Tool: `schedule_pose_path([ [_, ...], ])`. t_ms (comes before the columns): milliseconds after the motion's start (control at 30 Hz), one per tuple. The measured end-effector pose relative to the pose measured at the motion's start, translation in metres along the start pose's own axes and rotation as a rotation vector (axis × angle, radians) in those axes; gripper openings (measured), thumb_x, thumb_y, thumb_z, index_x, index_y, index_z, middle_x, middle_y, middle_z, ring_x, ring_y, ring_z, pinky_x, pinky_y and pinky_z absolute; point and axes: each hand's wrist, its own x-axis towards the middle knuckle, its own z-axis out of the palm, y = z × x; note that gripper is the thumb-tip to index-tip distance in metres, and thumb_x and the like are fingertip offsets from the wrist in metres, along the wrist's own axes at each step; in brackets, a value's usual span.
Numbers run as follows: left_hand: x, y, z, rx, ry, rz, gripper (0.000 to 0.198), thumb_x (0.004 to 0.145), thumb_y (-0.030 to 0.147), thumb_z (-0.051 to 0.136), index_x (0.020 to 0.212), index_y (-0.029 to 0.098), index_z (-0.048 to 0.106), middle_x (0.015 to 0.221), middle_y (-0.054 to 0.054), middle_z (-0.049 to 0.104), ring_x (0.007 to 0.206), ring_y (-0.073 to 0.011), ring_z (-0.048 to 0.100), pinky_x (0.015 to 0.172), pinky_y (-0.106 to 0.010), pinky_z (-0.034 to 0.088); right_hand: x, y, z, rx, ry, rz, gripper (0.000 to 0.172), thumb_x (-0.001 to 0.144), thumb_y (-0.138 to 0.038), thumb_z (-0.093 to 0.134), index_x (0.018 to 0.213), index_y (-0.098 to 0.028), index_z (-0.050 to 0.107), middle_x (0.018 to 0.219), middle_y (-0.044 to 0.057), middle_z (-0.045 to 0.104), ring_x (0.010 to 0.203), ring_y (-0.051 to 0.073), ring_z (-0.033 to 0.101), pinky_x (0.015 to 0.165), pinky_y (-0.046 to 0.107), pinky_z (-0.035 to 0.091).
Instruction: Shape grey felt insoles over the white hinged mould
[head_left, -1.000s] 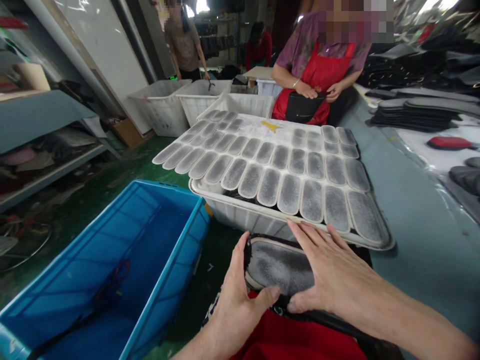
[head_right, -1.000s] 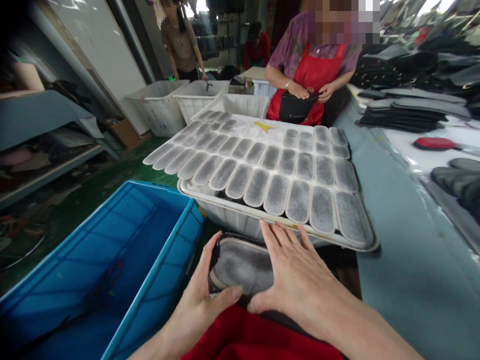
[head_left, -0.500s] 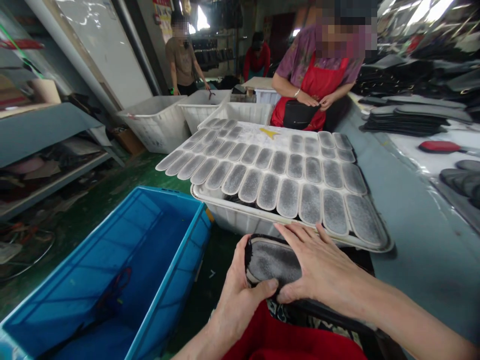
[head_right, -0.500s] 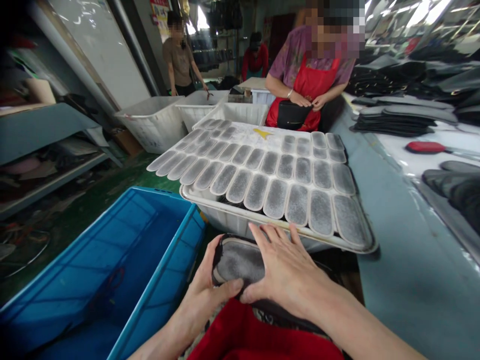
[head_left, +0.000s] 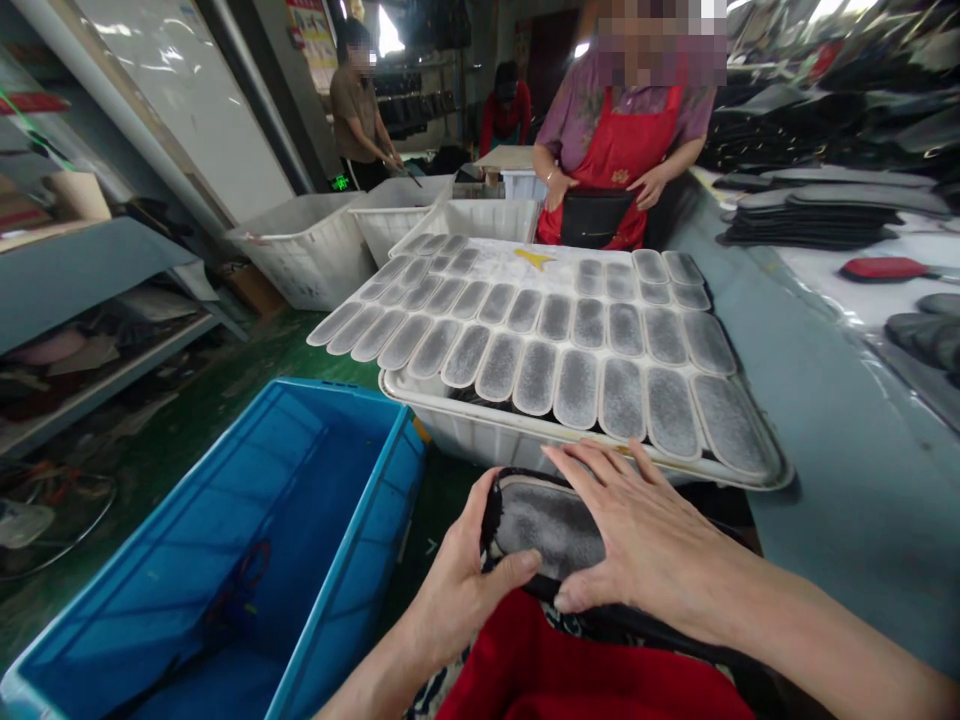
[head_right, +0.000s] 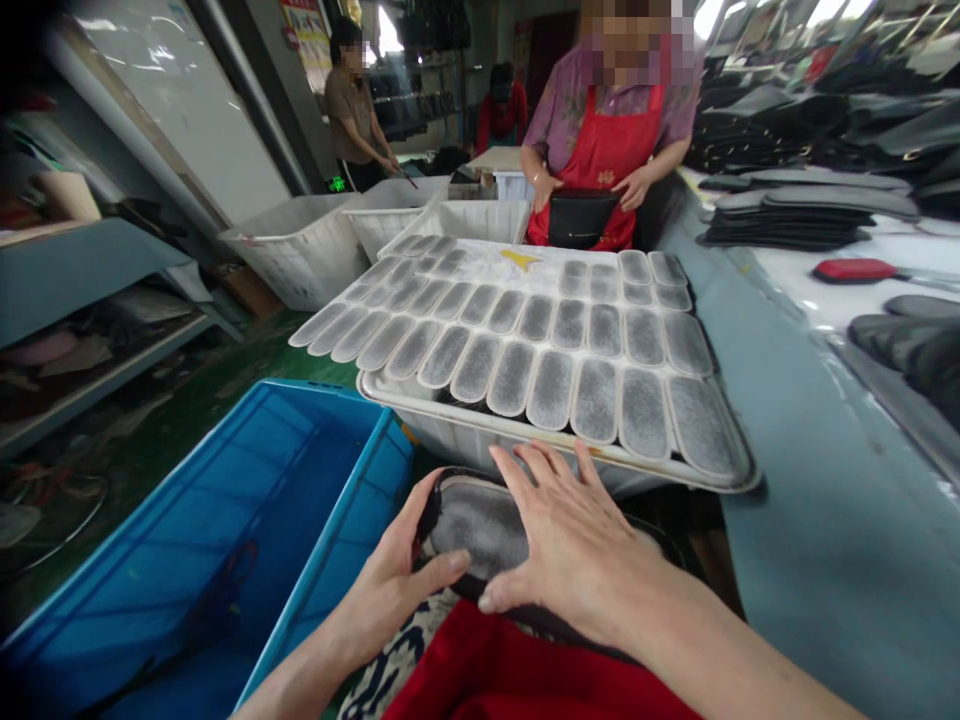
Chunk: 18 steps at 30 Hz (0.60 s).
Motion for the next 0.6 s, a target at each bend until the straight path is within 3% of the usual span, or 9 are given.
schedule_pose_path([
  [100,0.000,0.000,0.002,0.088,0.026,0.018,0.065,0.087,0.034,0.064,0.142,0.021,0.032,0.146,-0.006,0.046,0.137,-0.0237,0.038,0.110,-0.034,0.035,0.000,-0.002,-0.004,0.000,-0.024,0.018,0.124,0.049,-0.057,0.081,0.152,-0.015,0.026,0.155,0.016,0.029,0.144,0.032,0.020,0.117,0.056,-0.002],
  [267,-0.002,0.004,0.002,0.030,-0.037,-0.006,0.081,0.078,0.040,0.074,0.142,0.020,0.029,0.146,-0.009,0.045,0.135,-0.0274,0.041,0.109,-0.036,0.038,-0.001,-0.008,-0.007,0.043,-0.054,0.013,0.131,0.043,-0.059,0.084,0.152,-0.012,0.027,0.155,0.020,0.028,0.144,0.035,0.020,0.117,0.057,-0.001],
  [367,-0.002,0.005,0.004,0.084,0.021,0.023,0.076,0.080,0.039,0.071,0.142,0.022,0.031,0.146,-0.007,0.045,0.136,-0.0265,0.039,0.111,-0.036,0.035,-0.004,-0.001,-0.007,0.078,-0.003,-0.042,0.124,0.047,-0.057,0.085,0.150,-0.012,0.031,0.149,0.020,0.038,0.140,0.036,0.029,0.116,0.060,-0.003],
  [467,0.001,0.008,0.003,0.100,-0.022,0.025,0.082,0.081,0.038,0.071,0.147,0.024,0.025,0.146,-0.006,0.045,0.136,-0.0256,0.039,0.112,-0.036,0.033,-0.011,0.016,-0.014,0.203,0.024,-0.168,0.095,0.069,-0.053,0.076,0.148,-0.019,0.036,0.142,0.013,0.050,0.132,0.031,0.043,0.117,0.058,0.008],
  [533,0.005,0.011,-0.002,0.088,-0.090,0.015,0.085,0.079,0.038,0.073,0.148,0.024,0.025,0.143,-0.006,0.048,0.133,-0.0257,0.042,0.110,-0.036,0.036,-0.015,0.029,-0.021,0.313,0.071,-0.215,0.054,0.090,-0.043,0.056,0.140,-0.025,0.049,0.136,0.007,0.056,0.124,0.025,0.051,0.113,0.050,0.028],
  [600,0.012,0.017,-0.009,0.124,-0.131,0.023,0.075,0.082,0.039,0.070,0.145,0.024,0.033,0.137,-0.006,0.053,0.128,-0.0254,0.048,0.106,-0.036,0.040,-0.020,0.038,-0.025,0.345,0.150,-0.221,0.034,0.099,-0.029,0.041,0.122,-0.027,0.065,0.119,0.005,0.065,0.108,0.021,0.061,0.098,0.039,0.045],
])
